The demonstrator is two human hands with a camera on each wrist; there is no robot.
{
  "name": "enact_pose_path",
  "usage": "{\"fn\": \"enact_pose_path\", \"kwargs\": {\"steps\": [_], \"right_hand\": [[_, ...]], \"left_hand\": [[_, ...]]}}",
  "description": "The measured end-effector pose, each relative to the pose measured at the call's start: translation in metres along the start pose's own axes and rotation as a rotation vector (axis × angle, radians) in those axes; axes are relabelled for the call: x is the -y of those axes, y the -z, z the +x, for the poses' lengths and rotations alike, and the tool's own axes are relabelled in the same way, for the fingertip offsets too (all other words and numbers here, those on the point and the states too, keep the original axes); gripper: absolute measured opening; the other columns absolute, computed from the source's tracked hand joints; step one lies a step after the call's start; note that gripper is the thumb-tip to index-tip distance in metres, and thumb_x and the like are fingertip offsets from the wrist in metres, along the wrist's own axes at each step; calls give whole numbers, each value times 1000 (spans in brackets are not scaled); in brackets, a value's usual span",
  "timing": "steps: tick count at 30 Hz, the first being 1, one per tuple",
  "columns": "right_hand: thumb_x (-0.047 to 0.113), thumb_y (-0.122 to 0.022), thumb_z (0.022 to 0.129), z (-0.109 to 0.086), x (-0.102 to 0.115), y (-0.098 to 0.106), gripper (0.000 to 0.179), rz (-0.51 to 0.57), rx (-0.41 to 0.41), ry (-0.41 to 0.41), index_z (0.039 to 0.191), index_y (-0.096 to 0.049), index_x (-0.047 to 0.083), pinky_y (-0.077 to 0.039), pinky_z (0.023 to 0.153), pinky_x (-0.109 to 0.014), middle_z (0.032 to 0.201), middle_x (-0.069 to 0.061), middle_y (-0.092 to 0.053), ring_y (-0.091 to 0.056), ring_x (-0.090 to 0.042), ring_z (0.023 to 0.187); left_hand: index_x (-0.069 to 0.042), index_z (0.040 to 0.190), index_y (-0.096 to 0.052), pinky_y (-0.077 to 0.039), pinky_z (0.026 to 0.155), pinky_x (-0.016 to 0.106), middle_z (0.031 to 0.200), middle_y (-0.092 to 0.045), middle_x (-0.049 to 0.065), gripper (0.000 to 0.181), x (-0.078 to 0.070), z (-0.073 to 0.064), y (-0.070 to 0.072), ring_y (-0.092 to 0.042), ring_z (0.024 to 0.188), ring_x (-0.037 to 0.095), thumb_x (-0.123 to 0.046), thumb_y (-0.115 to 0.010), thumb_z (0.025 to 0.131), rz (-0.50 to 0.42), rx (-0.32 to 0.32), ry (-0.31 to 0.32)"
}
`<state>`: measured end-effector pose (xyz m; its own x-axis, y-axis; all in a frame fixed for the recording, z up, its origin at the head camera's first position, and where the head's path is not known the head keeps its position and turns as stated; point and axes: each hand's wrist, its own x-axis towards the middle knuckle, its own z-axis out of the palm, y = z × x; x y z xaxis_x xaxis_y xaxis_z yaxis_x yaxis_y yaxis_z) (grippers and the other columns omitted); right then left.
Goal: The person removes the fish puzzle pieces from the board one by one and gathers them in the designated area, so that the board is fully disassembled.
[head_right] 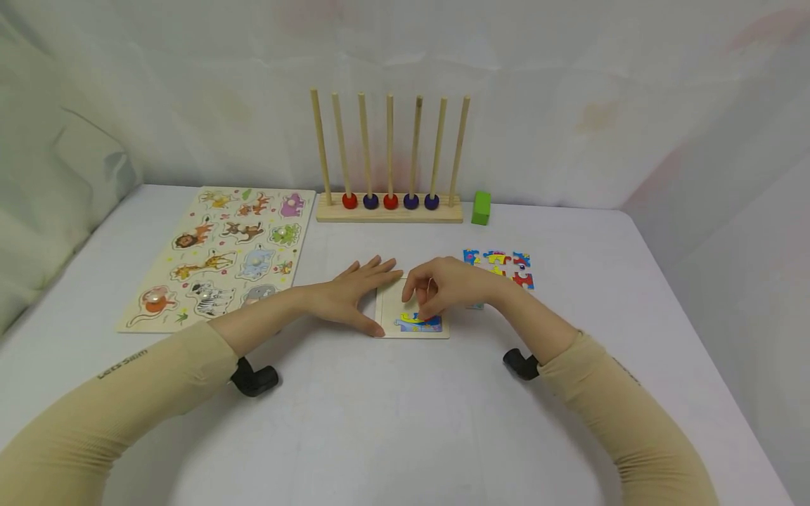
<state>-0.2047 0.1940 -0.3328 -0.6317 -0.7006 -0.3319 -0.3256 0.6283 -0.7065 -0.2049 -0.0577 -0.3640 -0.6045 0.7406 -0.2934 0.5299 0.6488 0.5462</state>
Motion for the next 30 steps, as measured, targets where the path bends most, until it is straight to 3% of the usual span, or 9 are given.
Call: {"fn": "enact_pose_path", "kwargs": {"steps": [17, 30], "right_hand": [[15, -84, 77, 1, 3, -8, 31, -4, 34, 14, 104, -69, 18, -51, 69, -25, 85, -5, -62, -58, -15, 74], [15, -86, 75, 4, 0, -12, 35, -28, 28, -20, 104, -68, 20, -48, 67, -26, 83, -1, -61, -57, -14, 69]], "left_hand": [[-18, 160, -17, 5, 126, 57, 170, 0, 4, 103, 1, 0, -1, 9, 158, 28, -53, -74, 81, -8, -2, -6], [-20, 160, -15, 6, 127, 55, 170, 1, 2, 103, 2, 0, -1, 11, 158, 26, -53, -74, 82, -10, 5, 0]]}}
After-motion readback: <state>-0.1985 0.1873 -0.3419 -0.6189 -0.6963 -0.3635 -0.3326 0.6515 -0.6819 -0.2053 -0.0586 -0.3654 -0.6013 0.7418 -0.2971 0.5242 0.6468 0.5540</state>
